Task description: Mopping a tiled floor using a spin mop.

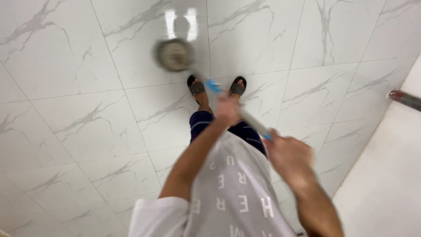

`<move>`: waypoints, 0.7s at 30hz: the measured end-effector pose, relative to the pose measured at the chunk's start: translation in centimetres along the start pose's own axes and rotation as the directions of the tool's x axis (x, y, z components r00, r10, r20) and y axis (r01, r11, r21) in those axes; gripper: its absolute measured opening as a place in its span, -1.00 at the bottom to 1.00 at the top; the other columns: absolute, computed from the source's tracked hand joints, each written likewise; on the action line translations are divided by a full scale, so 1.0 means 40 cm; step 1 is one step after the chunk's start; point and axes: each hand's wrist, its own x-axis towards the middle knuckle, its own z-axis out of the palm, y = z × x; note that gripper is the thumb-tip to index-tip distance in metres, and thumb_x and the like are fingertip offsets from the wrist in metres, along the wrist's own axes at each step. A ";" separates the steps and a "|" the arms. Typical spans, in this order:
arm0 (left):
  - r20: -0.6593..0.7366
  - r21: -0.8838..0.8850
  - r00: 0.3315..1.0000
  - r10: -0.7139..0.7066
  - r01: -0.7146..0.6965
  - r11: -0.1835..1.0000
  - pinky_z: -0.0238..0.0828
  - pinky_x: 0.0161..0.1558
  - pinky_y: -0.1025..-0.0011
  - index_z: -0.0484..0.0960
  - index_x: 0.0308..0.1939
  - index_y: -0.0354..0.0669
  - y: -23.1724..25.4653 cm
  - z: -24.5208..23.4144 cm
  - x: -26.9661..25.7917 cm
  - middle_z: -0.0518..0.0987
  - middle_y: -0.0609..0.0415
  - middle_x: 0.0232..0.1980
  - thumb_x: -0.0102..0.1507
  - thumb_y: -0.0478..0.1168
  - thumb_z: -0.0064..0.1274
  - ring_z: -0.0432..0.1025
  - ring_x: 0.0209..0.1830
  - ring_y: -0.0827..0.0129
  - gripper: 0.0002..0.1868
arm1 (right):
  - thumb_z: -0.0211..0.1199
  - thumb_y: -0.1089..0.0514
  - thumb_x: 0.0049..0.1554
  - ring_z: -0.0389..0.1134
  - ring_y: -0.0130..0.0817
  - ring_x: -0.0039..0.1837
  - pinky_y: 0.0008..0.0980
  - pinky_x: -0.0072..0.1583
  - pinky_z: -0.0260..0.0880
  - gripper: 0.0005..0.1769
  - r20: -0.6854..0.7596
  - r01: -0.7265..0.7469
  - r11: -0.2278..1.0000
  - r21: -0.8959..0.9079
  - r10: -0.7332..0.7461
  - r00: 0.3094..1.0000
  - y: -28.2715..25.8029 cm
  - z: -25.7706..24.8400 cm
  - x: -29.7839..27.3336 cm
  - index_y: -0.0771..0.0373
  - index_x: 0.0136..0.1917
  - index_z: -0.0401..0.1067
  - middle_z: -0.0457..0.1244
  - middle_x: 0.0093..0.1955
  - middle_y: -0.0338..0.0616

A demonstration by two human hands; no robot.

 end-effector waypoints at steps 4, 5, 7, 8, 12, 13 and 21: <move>0.176 -0.013 0.973 0.146 -0.146 0.989 0.35 0.21 0.04 0.59 0.07 -0.10 0.282 0.035 0.092 0.09 -0.49 0.50 0.22 0.17 0.18 0.16 0.41 -0.27 -0.49 | 0.06 -0.23 0.31 0.31 -0.40 -0.59 -0.31 -0.54 0.31 -0.45 -0.077 -0.094 0.966 -0.242 0.077 0.994 0.103 -0.028 -0.080 0.21 0.30 0.50 0.30 -0.57 -0.18; 0.223 0.025 0.961 0.164 -0.174 0.985 0.44 0.16 0.05 0.60 0.06 -0.11 0.312 0.031 0.096 0.08 -0.51 0.51 0.33 0.17 0.05 0.17 0.39 -0.34 -0.53 | 0.11 -0.21 0.30 0.28 -0.41 -0.58 -0.32 -0.53 0.28 -0.49 -0.114 -0.126 0.962 -0.241 0.101 0.988 0.108 -0.027 -0.078 0.21 0.22 0.55 0.27 -0.59 -0.21; 0.272 0.062 0.946 0.174 -0.198 0.978 0.52 0.10 0.06 0.62 0.05 -0.12 0.347 -0.012 0.072 0.07 -0.53 0.51 0.43 0.18 -0.08 0.19 0.38 -0.41 -0.54 | 0.15 -0.18 0.28 0.25 -0.43 -0.58 -0.33 -0.52 0.24 -0.53 -0.149 -0.154 0.959 -0.236 0.121 0.981 0.121 -0.013 -0.079 0.20 0.14 0.60 0.25 -0.61 -0.24; 0.209 0.085 0.958 0.195 -0.217 0.973 0.54 0.10 0.07 0.62 0.06 -0.05 0.354 -0.051 0.043 0.18 -0.41 0.50 0.40 0.19 -0.06 0.29 0.36 -0.26 -0.56 | 0.15 -0.17 0.27 0.23 -0.45 -0.62 -0.36 -0.56 0.22 -0.51 -0.157 -0.085 0.972 -0.220 0.050 0.986 0.129 -0.001 -0.084 0.25 0.19 0.58 0.24 -0.63 -0.25; 0.270 0.171 0.963 0.003 -0.051 0.984 0.56 0.00 0.11 0.55 0.13 0.04 0.262 -0.175 -0.051 0.45 -0.16 0.26 0.28 0.18 0.03 0.51 0.11 0.10 -0.53 | 0.08 -0.26 0.23 0.28 -0.39 -0.61 -0.28 -0.53 0.28 -0.41 -0.072 0.083 0.978 -0.191 -0.098 0.993 0.067 -0.010 -0.076 0.20 0.26 0.52 0.28 -0.61 -0.23; 0.266 0.174 0.964 -0.005 -0.043 0.984 0.56 0.00 0.11 0.55 0.13 0.04 0.181 -0.167 -0.068 0.45 -0.16 0.26 0.28 0.18 0.03 0.51 0.11 0.10 -0.53 | 0.08 -0.26 0.23 0.28 -0.39 -0.61 -0.28 -0.53 0.28 -0.41 -0.071 0.092 0.977 -0.190 -0.107 0.992 0.020 -0.027 -0.047 0.20 0.26 0.52 0.28 -0.61 -0.23; -0.177 0.266 0.837 -0.517 0.547 0.794 0.63 -0.13 0.08 0.41 0.31 -0.13 -0.378 -0.139 -0.127 0.29 -0.47 0.40 0.43 0.28 -0.13 0.47 0.17 -0.04 -0.37 | 0.05 -0.18 0.27 0.47 -0.02 -0.14 0.02 -0.11 0.44 -0.57 0.065 0.295 0.918 0.265 -0.323 0.944 -0.263 0.199 0.258 0.13 0.19 0.43 0.40 -0.20 -0.04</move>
